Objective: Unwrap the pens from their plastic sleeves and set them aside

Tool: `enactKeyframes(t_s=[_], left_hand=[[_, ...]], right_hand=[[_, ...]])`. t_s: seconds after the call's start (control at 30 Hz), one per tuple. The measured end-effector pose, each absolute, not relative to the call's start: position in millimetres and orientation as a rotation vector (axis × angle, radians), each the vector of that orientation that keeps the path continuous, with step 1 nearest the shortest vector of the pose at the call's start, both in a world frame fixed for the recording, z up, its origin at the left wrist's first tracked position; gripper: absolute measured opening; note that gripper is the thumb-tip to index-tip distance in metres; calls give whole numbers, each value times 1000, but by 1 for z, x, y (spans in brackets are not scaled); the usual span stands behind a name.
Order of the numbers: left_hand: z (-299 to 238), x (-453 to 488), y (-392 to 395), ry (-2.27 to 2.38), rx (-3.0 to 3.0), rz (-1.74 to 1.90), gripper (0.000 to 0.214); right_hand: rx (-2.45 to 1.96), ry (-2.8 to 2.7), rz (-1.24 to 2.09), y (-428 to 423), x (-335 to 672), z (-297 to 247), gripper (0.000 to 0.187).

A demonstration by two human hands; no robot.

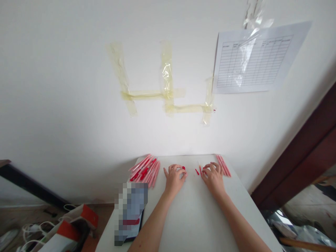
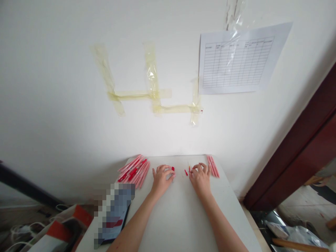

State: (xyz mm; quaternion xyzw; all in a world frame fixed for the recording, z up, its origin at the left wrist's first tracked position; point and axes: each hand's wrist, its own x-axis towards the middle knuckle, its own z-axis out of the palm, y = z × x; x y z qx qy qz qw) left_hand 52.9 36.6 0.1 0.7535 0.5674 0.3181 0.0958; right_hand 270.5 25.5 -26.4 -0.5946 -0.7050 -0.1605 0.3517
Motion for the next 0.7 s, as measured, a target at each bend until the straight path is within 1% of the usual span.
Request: enactKeyframes(t_s=[0.13, 0.37, 0.53, 0.7], left_hand=[[0, 54, 36, 1648, 2253, 937, 17], [2, 59, 32, 1540, 2338, 886, 21], [3, 61, 31, 1526, 2343, 905, 16], [4, 62, 31, 1539, 2346, 873, 12]], right_hand=[[-1397, -1887, -275, 27, 269, -29, 13], [-1236, -1975, -88, 25, 261, -29, 9], [-1192, -1998, -7, 23, 258, -25, 10], [-1193, -2001, -15, 22, 257, -24, 10]])
